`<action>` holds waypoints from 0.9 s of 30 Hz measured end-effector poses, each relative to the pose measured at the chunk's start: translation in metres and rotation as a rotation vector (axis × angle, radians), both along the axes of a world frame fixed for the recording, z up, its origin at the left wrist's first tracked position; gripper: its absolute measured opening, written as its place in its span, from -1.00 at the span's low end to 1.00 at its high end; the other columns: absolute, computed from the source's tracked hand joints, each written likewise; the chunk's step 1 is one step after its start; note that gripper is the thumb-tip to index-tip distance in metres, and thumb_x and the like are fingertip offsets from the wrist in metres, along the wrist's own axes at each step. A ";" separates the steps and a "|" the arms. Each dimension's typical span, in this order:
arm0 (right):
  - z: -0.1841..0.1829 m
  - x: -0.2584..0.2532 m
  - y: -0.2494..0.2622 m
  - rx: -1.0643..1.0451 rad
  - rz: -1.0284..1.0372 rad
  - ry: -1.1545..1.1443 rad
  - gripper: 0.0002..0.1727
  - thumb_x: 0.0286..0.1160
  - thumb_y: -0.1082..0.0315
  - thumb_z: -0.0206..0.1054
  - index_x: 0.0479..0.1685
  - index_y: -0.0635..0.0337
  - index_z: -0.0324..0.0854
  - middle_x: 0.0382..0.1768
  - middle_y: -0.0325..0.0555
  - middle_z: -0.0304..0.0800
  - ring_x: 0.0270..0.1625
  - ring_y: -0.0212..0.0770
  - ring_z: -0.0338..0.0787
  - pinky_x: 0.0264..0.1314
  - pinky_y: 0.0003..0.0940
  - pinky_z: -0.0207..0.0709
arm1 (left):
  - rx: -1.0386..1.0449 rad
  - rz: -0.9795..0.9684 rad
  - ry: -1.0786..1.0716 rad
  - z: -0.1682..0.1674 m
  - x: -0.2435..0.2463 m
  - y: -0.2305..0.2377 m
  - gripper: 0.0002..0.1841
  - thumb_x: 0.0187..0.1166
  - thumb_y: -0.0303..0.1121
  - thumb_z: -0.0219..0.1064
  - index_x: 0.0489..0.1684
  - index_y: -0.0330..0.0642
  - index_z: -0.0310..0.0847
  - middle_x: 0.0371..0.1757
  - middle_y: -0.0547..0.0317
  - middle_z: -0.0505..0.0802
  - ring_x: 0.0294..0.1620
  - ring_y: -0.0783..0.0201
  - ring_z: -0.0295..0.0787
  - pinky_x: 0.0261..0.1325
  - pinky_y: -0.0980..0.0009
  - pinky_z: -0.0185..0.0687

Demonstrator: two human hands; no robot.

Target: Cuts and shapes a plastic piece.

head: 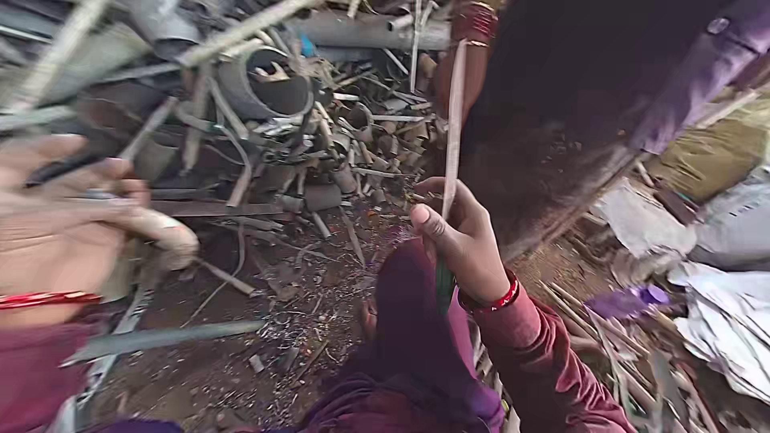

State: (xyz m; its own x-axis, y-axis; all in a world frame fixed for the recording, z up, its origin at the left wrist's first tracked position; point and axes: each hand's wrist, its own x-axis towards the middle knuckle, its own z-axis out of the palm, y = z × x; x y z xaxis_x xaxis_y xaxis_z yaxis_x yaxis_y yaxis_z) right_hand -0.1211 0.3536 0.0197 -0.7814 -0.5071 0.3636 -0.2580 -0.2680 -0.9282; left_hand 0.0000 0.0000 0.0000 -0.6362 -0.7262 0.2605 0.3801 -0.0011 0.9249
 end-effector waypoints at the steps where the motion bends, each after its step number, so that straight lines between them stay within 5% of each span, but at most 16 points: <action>1: 0.003 0.000 -0.041 0.013 0.221 -0.159 -0.65 0.56 0.31 0.40 0.23 0.24 0.53 -0.60 -0.23 0.59 -0.72 -0.50 0.52 -0.67 -0.66 0.49 | -0.004 0.056 -0.071 0.005 0.009 0.015 -0.47 0.57 -0.75 0.02 0.39 0.08 0.40 0.01 0.52 0.85 -0.02 0.52 0.85 0.09 0.58 0.77; 4: 0.012 -0.008 -0.148 0.122 0.710 -0.407 -0.66 0.81 0.16 0.06 0.19 0.25 0.53 -0.52 -0.20 0.66 -0.68 -0.48 0.57 -0.65 -0.66 0.52 | 0.121 0.160 -0.114 -0.002 0.017 0.026 -0.52 0.60 -0.75 0.12 0.48 -0.20 0.33 0.02 0.21 0.81 -0.02 0.32 0.85 0.12 0.38 0.79; 6: 0.005 -0.009 -0.202 0.223 0.790 -0.393 -0.59 0.88 0.13 -0.09 0.12 0.24 0.57 -0.52 -0.23 0.67 -0.71 -0.49 0.55 -0.68 -0.66 0.49 | 0.192 0.215 -0.125 -0.012 0.021 0.016 -0.56 0.58 -0.75 0.19 0.44 -0.33 0.38 -0.01 0.08 0.86 -0.04 0.28 0.87 0.10 0.35 0.78; 12: -0.068 0.000 -0.274 0.474 0.494 -0.258 -0.75 0.75 0.22 0.24 -0.01 0.28 0.58 -0.50 -0.28 0.67 -0.78 -0.53 0.42 -0.77 -0.64 0.39 | 0.028 0.113 -0.069 -0.029 0.035 -0.022 -0.52 0.58 -0.61 0.21 0.51 -0.41 0.30 0.16 -0.01 0.86 0.22 0.30 0.82 0.43 0.35 0.64; 16: -0.074 0.024 -0.295 0.407 0.673 -0.423 -0.74 0.62 0.22 0.29 0.05 0.21 0.59 -0.46 -0.32 0.72 -0.76 -0.59 0.48 -0.73 -0.70 0.46 | -0.113 0.130 -0.042 -0.048 0.029 -0.042 -0.58 0.62 -0.48 0.22 0.41 -0.44 0.36 0.25 0.04 0.81 0.33 0.33 0.73 0.54 0.32 0.56; 22: -0.079 0.023 -0.322 0.251 0.720 -0.458 -0.81 0.54 0.43 0.32 0.03 0.24 0.52 -0.43 -0.27 0.82 -0.76 -0.60 0.52 -0.79 -0.72 0.39 | -0.342 0.161 -0.063 -0.075 0.016 -0.070 -0.51 0.71 -0.20 0.28 0.30 -0.50 0.35 0.27 0.06 0.67 0.26 0.48 0.70 0.37 0.48 0.66; 25: -0.081 0.011 -0.329 0.180 0.823 -0.505 -0.79 0.74 0.38 0.09 0.19 0.26 0.46 -0.42 -0.28 0.82 -0.73 -0.61 0.54 -0.76 -0.75 0.40 | -0.122 0.026 -0.163 -0.073 0.018 -0.075 -0.44 0.67 -0.30 0.28 0.47 -0.56 0.26 0.22 0.06 0.76 0.15 0.45 0.79 0.25 0.50 0.72; 27: -0.084 0.005 -0.332 0.211 0.892 -0.545 -0.75 0.79 0.36 0.03 0.25 0.26 0.44 -0.39 -0.25 0.85 -0.73 -0.62 0.54 -0.76 -0.75 0.39 | 0.071 -0.081 -0.194 -0.072 0.018 -0.075 -0.55 0.69 -0.42 0.22 0.49 -0.44 0.33 0.10 0.27 0.82 -0.08 0.58 0.78 0.00 0.62 0.72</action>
State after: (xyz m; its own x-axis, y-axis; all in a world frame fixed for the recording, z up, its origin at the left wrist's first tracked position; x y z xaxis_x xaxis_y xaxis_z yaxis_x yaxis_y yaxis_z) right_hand -0.1164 0.0214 -0.0640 -0.1268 -0.9883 -0.0852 0.4164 0.0249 -0.9088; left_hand 0.0177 -0.0754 -0.0720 -0.7265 -0.6827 0.0783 0.1915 -0.0918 0.9772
